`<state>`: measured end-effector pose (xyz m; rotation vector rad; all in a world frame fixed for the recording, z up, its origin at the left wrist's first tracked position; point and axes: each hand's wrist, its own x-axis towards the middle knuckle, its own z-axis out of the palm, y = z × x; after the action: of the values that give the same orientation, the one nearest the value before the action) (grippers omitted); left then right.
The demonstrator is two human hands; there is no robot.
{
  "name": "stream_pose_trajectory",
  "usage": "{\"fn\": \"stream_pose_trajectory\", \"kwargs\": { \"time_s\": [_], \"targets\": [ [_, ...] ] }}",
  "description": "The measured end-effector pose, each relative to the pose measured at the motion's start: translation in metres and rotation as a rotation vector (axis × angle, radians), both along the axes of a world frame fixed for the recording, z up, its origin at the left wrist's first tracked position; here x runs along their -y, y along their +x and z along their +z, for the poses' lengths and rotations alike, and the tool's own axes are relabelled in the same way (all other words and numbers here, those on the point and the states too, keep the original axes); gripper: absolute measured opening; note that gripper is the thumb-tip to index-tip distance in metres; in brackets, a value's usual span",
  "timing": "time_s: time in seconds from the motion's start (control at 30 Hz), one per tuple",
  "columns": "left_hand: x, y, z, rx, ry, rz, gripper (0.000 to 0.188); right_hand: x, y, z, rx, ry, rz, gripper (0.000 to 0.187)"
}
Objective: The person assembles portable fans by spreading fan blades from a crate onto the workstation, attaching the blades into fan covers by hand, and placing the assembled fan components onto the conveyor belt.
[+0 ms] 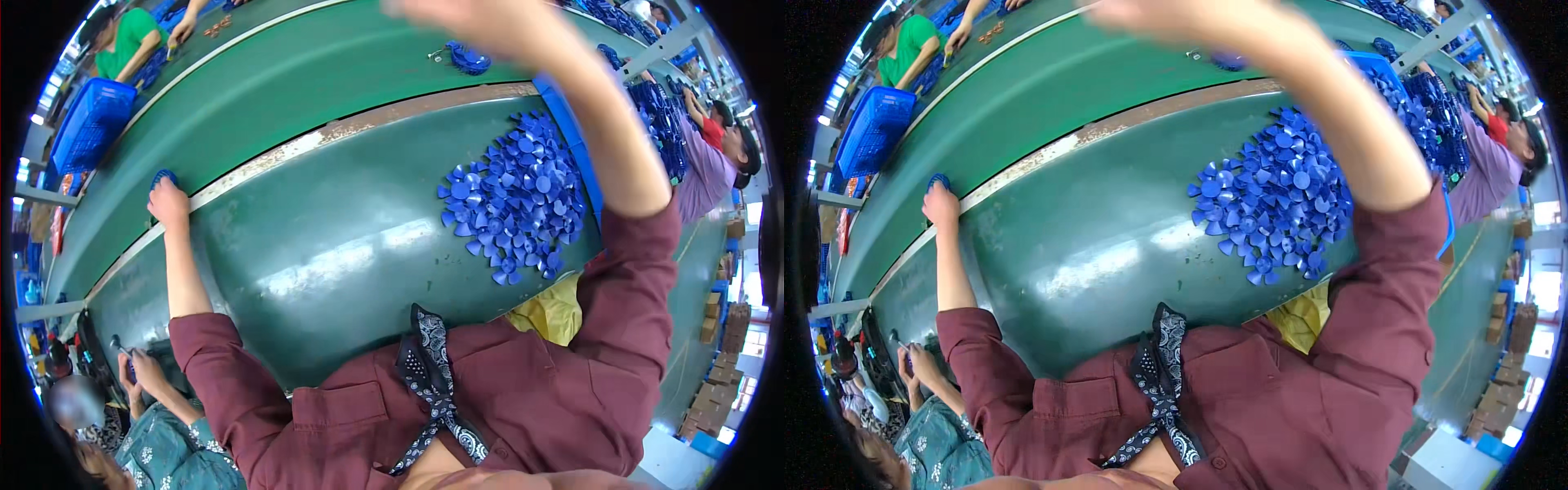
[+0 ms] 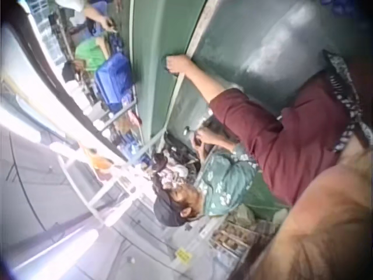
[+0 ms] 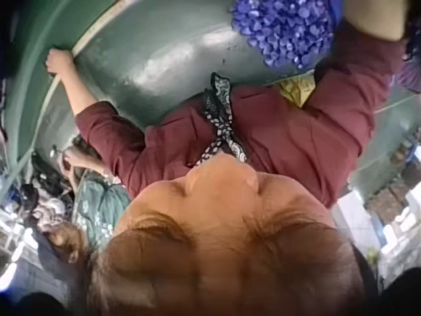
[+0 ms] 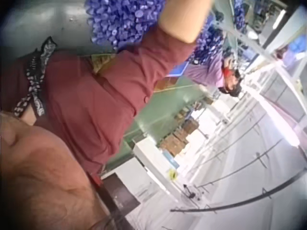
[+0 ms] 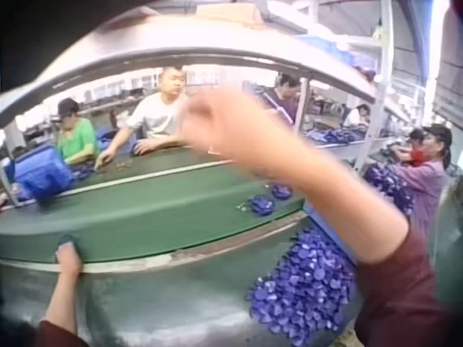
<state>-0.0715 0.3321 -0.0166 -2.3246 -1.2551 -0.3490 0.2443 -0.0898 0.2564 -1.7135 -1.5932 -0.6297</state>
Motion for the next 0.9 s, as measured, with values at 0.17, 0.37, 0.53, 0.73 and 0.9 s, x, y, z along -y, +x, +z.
{"fn": "stream_pose_trajectory", "kwargs": {
  "time_s": [0.17, 0.37, 0.53, 0.73, 0.9],
  "targets": [
    [0.113, 0.057, 0.038, 0.290, -0.130, -0.452, 0.030, 0.114, -0.038, -0.168, -0.100, -0.846, -0.180, 0.026],
    [0.267, 0.080, 0.057, 0.239, -0.880, -0.553, 0.039, 0.122, -0.056, -0.219, -0.213, -0.899, -0.285, 0.027],
    [0.268, 0.085, 0.051, 0.387, -0.665, -0.623, 0.029, 0.121, -0.053, -0.217, -0.232, -0.878, -0.312, 0.029],
    [0.247, 0.064, 0.025, 0.313, -0.784, -0.386, 0.024, 0.124, -0.053, -0.224, -0.627, -0.515, -0.147, 0.033],
    [0.279, 0.076, 0.031, 0.886, -1.409, -0.194, 0.022, 0.106, -0.086, -0.200, -0.852, -0.329, -0.007, 0.036]
  ]
}}
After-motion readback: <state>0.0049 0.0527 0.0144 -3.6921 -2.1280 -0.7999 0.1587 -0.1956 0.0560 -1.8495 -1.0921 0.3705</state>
